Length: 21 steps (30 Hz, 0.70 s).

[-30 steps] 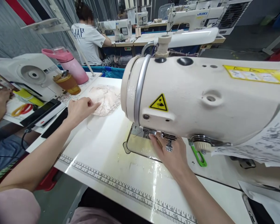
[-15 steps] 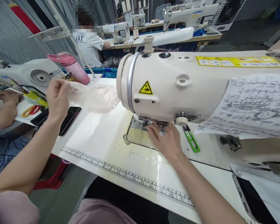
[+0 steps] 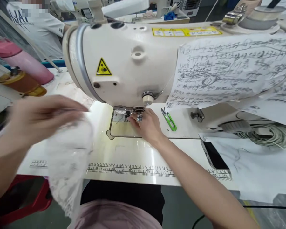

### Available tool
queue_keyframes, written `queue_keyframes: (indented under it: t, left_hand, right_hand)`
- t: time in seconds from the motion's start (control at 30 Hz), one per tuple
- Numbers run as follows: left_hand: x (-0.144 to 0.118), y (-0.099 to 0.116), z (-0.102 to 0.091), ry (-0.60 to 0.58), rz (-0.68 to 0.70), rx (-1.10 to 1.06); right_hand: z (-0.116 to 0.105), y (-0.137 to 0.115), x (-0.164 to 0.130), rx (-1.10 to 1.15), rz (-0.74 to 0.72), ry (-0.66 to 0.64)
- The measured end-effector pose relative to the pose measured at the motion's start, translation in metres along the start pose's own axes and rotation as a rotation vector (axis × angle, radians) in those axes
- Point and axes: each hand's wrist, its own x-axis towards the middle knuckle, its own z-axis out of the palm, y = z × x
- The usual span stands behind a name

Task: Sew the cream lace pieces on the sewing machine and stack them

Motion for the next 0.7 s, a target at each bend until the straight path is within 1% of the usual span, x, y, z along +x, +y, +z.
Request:
queue_keyframes:
  t: [0.03,0.07,0.1,0.13,0.2,0.23,0.3,0.4,0.43,0.47,0.53,0.63,0.7]
  left_hand:
    - [0.018,0.003,0.021,-0.126,0.033,-0.114]
    - [0.032,0.004,0.041,-0.204,0.063,-0.157]
    - [0.043,0.005,0.059,-0.241,0.081,-0.108]
    - [0.048,0.005,0.073,-0.238,0.091,0.010]
    - [0.044,0.005,0.092,-0.138,0.131,0.234]
    - [0.037,0.006,0.097,-0.093,0.160,0.297]
    - [0.018,0.011,0.102,-0.052,0.260,0.320]
    - [-0.006,0.017,0.108,-0.017,0.427,0.364]
    - [-0.010,0.018,0.111,-0.013,0.457,0.376]
    - [-0.012,0.018,0.114,-0.016,0.472,0.377]
    - [-0.011,0.016,0.119,-0.048,0.481,0.350]
    - [-0.005,0.010,0.122,-0.105,0.479,0.305]
    - [-0.001,0.006,0.123,-0.118,0.470,0.297]
  right_hand:
    - [0.001,0.000,0.000,0.000,0.002,0.008]
    - [0.002,0.001,-0.001,-0.002,0.006,0.018]
    - [0.002,0.002,-0.002,-0.005,0.010,0.028]
    - [0.002,0.003,-0.003,-0.011,0.011,0.037]
    - [0.001,0.004,-0.005,-0.031,-0.004,0.050]
    - [-0.001,0.003,-0.005,-0.044,-0.027,0.054]
    - [-0.005,0.001,-0.006,-0.071,-0.111,0.067]
    - [-0.012,-0.005,-0.004,-0.074,-0.353,0.071]
    - [-0.014,-0.008,-0.004,-0.069,-0.430,0.064]
    - [-0.015,-0.010,-0.004,-0.081,-0.463,0.053]
    - [-0.017,-0.012,-0.004,-0.149,-0.452,0.013]
    - [-0.019,-0.011,-0.005,-0.269,-0.362,-0.055]
    - [-0.020,-0.008,-0.006,-0.285,-0.322,-0.092]
